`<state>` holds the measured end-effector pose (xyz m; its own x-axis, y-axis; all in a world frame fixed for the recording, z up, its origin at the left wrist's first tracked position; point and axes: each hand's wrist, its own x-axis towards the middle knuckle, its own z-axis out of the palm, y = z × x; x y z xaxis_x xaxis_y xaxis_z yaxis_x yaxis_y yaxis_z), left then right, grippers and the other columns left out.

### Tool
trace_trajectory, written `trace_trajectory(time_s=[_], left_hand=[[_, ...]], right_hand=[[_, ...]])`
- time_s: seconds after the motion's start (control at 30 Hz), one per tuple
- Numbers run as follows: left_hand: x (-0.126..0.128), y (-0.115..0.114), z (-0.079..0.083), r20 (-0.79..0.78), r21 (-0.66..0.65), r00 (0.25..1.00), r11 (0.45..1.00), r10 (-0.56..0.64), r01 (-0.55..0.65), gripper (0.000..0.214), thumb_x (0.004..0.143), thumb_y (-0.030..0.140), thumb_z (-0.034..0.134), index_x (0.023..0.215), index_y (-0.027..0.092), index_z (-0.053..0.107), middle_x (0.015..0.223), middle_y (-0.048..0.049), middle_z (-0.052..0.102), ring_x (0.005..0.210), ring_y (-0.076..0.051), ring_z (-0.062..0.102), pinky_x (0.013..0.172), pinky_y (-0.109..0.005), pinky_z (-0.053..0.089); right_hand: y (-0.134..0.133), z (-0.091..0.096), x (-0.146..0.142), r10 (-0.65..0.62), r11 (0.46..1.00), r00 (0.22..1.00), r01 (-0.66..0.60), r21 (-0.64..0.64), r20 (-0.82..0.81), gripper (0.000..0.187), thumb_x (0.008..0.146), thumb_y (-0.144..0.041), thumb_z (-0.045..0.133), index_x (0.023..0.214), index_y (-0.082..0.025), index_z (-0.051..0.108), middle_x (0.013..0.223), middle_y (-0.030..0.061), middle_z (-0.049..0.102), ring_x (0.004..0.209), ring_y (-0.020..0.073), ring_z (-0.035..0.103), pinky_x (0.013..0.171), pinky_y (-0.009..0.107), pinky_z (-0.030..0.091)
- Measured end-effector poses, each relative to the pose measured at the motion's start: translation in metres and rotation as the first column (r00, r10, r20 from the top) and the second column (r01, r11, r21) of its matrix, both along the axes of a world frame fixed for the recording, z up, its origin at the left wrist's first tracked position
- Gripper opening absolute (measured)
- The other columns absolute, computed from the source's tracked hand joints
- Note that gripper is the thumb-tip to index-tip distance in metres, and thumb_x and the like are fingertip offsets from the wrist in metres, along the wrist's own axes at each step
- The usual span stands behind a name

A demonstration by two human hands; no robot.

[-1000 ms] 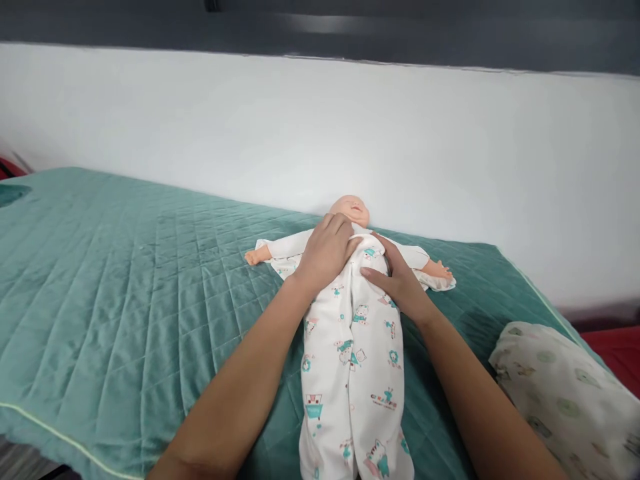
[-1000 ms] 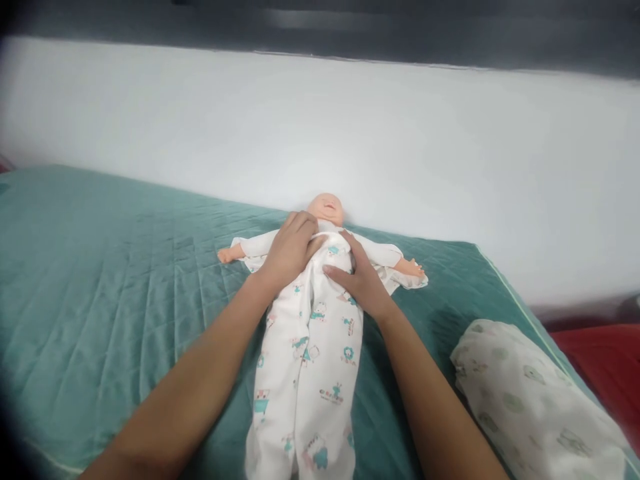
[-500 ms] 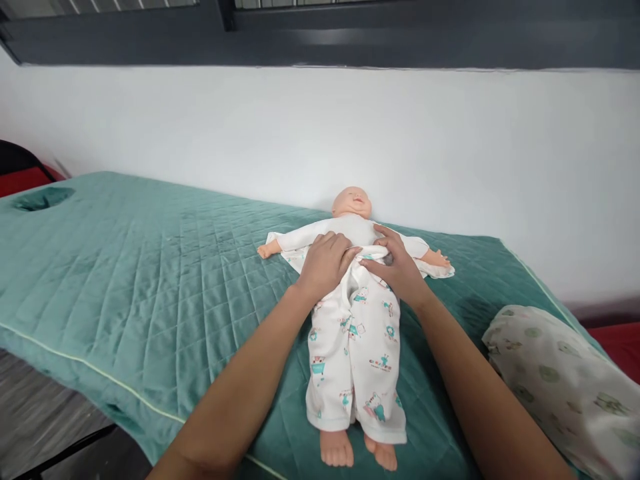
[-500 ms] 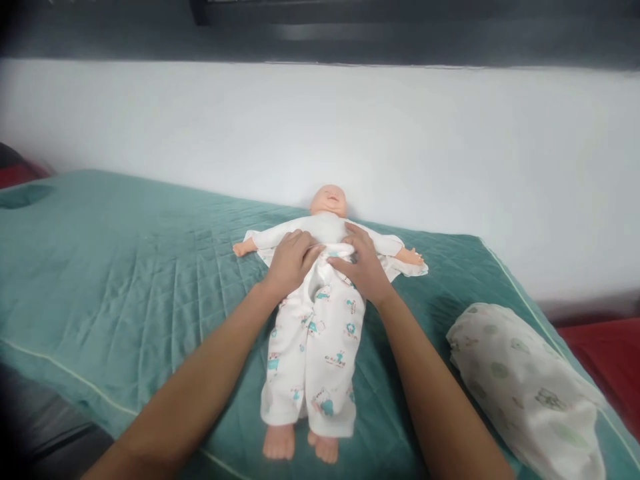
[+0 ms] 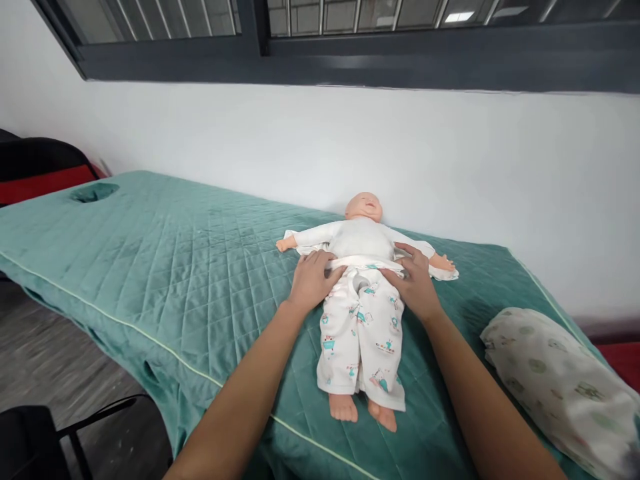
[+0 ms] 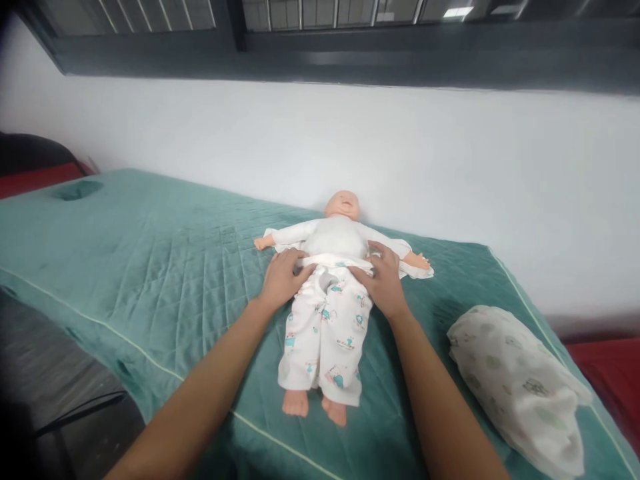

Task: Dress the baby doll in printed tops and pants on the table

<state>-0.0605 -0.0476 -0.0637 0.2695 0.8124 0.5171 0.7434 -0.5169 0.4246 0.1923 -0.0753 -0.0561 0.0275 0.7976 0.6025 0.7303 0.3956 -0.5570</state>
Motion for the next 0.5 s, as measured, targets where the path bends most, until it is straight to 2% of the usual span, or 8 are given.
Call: trace_trajectory(time_s=[0.17,0.33,0.5], left_hand=[[-0.003,-0.003,-0.003,0.022,-0.026,1.000,1.000,0.013,-0.013,0.025,0.093,0.044,0.062,0.102,0.021,0.059,0.101,-0.0050,0.070,0.103,-0.022,0.063,0.092,-0.036,0.043],[-0.002,-0.005,-0.006,-0.057,0.023,0.998,0.999,0.039,-0.038,0.023,0.097,0.043,0.057,0.100,0.021,0.060,0.100,-0.0064,0.070,0.102,-0.024,0.063,0.090,-0.037,0.043],[-0.001,-0.007,-0.006,-0.150,0.101,0.987,0.994,0.050,-0.034,0.020,0.098,0.029,0.052,0.114,0.021,0.061,0.106,-0.0090,0.070,0.102,-0.025,0.063,0.087,-0.038,0.042]], right_hand=[[-0.019,-0.008,0.001,-0.070,0.997,0.997,0.069,0.017,0.020,0.033,0.086,-0.053,0.066,0.072,-0.023,0.061,0.124,0.0108,0.058,0.120,0.0315,0.051,0.110,0.054,0.034],[-0.043,-0.011,0.000,-0.091,0.996,0.995,0.091,-0.013,0.029,0.036,0.087,-0.054,0.064,0.071,-0.023,0.059,0.114,0.0104,0.056,0.110,0.0304,0.051,0.103,0.051,0.038],[-0.065,-0.011,-0.007,-0.079,0.996,0.997,0.080,-0.041,0.018,0.034,0.089,-0.053,0.064,0.073,-0.023,0.061,0.105,0.0087,0.057,0.103,0.0282,0.050,0.097,0.047,0.040]])
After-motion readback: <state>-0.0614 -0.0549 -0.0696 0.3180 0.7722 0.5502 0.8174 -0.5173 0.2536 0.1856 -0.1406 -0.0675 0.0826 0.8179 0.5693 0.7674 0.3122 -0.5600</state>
